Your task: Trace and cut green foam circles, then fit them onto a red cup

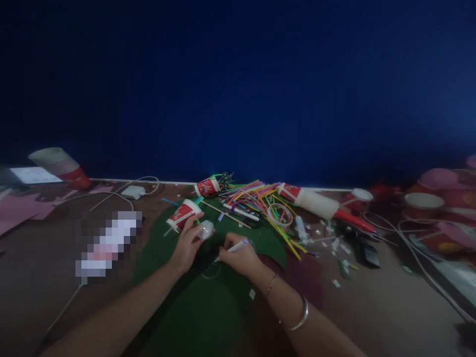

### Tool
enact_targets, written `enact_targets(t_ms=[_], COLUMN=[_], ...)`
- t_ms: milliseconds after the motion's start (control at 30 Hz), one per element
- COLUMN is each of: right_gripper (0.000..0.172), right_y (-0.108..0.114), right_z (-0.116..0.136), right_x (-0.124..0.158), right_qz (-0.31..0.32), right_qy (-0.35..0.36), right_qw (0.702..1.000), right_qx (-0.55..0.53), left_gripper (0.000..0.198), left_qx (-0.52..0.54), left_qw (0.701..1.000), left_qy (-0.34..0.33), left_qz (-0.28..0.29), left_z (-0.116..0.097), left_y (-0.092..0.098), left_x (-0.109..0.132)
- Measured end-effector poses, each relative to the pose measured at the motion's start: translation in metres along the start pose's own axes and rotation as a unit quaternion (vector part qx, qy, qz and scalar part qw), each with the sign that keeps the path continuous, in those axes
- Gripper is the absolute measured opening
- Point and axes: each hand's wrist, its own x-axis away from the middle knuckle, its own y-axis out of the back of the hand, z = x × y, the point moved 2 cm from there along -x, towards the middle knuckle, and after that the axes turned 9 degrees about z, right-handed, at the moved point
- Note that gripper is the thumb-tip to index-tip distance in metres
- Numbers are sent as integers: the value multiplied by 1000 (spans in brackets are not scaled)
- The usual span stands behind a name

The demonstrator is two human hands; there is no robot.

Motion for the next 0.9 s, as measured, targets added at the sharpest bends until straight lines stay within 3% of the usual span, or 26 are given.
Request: enact_targets(t_ms=[900], right_gripper=[17], right_y=[-1], right_z=[-1], right_x=[0], right_qz=[-12], right_qy=[-6], right_qw=[1000], right_qx=[4], left_gripper=[47], left_qx=[-8], left_qw=[1000], left_qy=[-1], left_qz=[1], left_z=[1], left_y=[1], left_x=[-1])
